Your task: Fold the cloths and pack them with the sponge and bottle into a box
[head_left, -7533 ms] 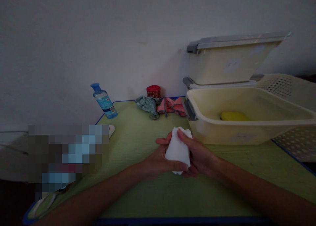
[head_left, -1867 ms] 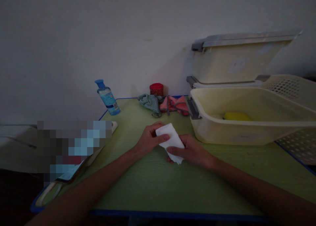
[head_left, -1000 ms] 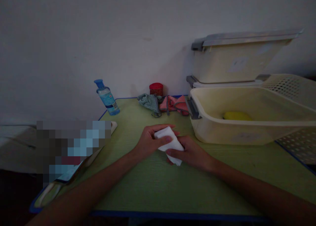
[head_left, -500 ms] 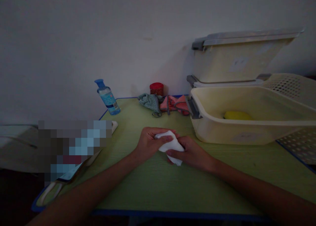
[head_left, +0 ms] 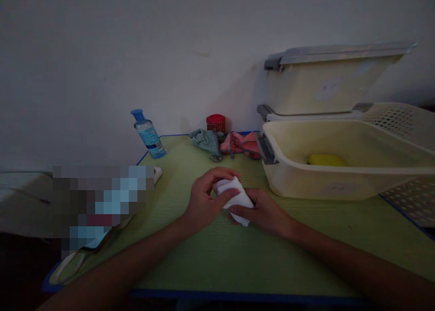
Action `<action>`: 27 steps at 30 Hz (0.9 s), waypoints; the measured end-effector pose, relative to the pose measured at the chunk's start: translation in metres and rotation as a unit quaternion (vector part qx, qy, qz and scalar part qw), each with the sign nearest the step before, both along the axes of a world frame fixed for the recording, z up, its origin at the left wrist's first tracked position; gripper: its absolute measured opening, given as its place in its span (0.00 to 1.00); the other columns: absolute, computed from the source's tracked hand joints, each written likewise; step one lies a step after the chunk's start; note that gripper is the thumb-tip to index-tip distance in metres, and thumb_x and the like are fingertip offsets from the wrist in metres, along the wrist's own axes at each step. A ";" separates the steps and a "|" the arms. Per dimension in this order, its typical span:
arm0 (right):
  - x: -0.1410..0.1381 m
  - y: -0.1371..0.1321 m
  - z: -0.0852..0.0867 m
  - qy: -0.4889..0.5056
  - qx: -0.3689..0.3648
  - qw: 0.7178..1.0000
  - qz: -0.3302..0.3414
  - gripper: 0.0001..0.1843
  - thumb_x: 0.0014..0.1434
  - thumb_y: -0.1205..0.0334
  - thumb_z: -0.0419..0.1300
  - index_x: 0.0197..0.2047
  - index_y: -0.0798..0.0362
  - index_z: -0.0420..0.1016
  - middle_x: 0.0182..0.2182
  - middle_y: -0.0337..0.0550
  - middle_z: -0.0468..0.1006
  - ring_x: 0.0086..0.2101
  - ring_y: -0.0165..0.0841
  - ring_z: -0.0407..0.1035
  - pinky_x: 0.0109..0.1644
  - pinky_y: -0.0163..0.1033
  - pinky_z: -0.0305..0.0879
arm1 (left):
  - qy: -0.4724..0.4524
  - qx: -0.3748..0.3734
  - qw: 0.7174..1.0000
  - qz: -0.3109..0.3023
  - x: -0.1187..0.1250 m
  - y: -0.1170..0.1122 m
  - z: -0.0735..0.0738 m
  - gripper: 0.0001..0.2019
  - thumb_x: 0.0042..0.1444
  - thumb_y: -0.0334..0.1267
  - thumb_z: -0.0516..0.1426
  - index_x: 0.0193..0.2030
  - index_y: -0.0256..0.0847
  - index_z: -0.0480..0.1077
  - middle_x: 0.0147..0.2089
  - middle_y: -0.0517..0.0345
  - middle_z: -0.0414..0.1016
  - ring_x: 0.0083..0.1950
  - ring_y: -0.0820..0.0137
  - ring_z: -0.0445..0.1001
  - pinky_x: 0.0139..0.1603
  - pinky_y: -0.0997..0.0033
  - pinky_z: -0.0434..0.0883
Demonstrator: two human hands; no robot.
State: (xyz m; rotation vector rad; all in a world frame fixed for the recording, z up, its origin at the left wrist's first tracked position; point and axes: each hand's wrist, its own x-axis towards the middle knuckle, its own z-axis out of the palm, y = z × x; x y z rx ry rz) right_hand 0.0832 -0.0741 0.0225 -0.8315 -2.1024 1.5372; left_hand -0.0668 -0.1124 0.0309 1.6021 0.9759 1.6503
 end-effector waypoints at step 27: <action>-0.002 0.000 0.003 -0.030 0.021 0.999 -0.015 0.10 0.51 0.60 0.57 0.23 0.57 0.69 0.19 0.37 0.70 0.20 0.26 0.62 0.24 0.30 0.56 | -0.055 -0.083 0.995 0.022 -0.004 0.010 -0.001 0.05 0.39 0.34 0.65 0.25 0.37 0.74 0.29 0.57 0.75 0.32 0.72 0.72 0.32 0.76 0.69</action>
